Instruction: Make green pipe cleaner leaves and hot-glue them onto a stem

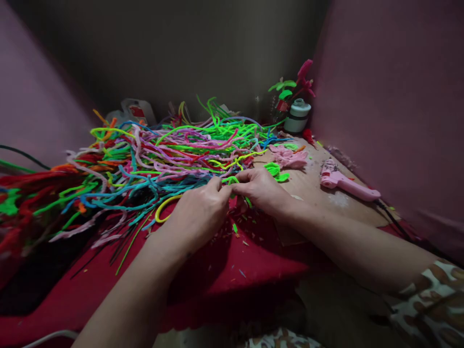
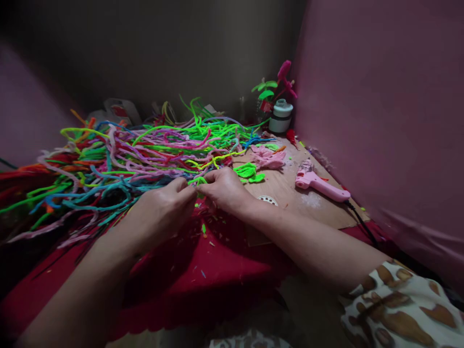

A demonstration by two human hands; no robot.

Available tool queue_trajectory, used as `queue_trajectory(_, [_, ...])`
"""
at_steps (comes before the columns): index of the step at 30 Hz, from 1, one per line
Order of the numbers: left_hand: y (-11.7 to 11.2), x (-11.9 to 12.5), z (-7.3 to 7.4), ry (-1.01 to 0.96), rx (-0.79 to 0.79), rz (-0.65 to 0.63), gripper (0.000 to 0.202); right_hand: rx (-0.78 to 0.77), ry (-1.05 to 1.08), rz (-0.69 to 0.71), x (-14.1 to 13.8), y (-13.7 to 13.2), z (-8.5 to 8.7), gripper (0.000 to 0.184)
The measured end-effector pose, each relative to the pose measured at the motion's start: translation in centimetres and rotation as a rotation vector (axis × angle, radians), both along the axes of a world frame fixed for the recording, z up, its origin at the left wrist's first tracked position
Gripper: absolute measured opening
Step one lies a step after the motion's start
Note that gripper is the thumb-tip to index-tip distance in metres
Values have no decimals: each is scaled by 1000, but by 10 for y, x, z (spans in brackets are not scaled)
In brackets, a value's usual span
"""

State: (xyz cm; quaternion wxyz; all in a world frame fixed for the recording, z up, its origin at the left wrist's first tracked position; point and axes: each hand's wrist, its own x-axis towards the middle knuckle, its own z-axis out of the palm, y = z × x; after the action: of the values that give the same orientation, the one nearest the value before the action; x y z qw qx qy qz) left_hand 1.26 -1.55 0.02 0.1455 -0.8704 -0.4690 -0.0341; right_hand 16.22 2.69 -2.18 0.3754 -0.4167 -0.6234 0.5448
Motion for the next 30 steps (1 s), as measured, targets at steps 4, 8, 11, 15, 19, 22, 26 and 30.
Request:
queue_trajectory(4, [3, 3, -9, -205, 68, -99, 18, -77, 127, -9, 1, 0, 2, 13])
queue_trajectory(8, [8, -4, -5, -479, 93, -166, 9, -234, 270, 13, 1, 3, 3, 11])
queue_trajectory(11, [7, -9, -4, -539, 131, -163, 21, -253, 304, 114, 2, 4, 0, 8])
queue_trajectory(15, [0, -3, -10, -453, 213, -188, 38, -261, 344, 170, 1, 6, -5, 7])
queue_trajectory(19, [-4, 2, -5, -663, 103, -152, 41, -334, 457, 172, 2, 7, -1, 5])
queue_trajectory(22, [1, -3, 7, -1102, -36, 25, 36, -414, 540, 163, 4, 6, 6, 2])
queue_trajectory(26, [11, -7, 12, -1311, -517, 132, 28, -506, 612, 198, 6, 6, 11, 3])
queue_trajectory(30, [12, 3, 4, -1280, -653, 106, 16, -518, 639, 174, 5, 8, 10, 4])
